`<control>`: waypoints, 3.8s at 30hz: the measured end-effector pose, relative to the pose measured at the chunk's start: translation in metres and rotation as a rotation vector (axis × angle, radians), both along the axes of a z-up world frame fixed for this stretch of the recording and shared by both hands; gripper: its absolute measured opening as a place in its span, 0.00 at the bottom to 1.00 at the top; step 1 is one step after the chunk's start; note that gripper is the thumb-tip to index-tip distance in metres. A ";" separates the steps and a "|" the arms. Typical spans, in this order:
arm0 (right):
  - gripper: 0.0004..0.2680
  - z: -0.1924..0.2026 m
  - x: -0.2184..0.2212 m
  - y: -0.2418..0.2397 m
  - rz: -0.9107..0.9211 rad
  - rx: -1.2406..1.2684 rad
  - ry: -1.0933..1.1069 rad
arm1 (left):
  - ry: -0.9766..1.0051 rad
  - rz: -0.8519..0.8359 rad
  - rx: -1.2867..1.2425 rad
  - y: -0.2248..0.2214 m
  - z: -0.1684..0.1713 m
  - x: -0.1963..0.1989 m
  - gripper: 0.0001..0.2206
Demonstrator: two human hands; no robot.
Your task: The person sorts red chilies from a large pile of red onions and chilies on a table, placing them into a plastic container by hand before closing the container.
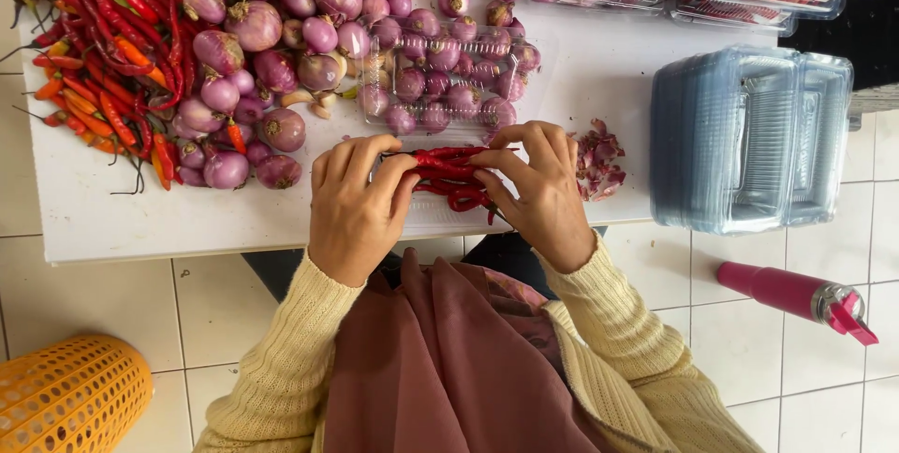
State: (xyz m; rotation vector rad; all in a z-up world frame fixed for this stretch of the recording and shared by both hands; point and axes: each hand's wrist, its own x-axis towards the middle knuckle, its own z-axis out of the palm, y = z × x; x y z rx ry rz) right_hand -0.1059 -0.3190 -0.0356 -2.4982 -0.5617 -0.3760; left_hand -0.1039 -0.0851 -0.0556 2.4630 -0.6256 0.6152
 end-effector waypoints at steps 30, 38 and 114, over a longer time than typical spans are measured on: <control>0.06 0.022 -0.015 -0.017 -0.097 0.087 0.018 | -0.250 0.600 0.421 0.144 0.018 0.103 0.16; 0.06 0.019 -0.016 -0.022 -0.115 0.089 0.013 | -0.225 0.648 0.291 0.145 0.020 0.097 0.12; 0.02 0.013 -0.005 0.007 0.102 0.063 0.020 | 0.089 0.014 -0.256 -0.019 -0.001 -0.014 0.08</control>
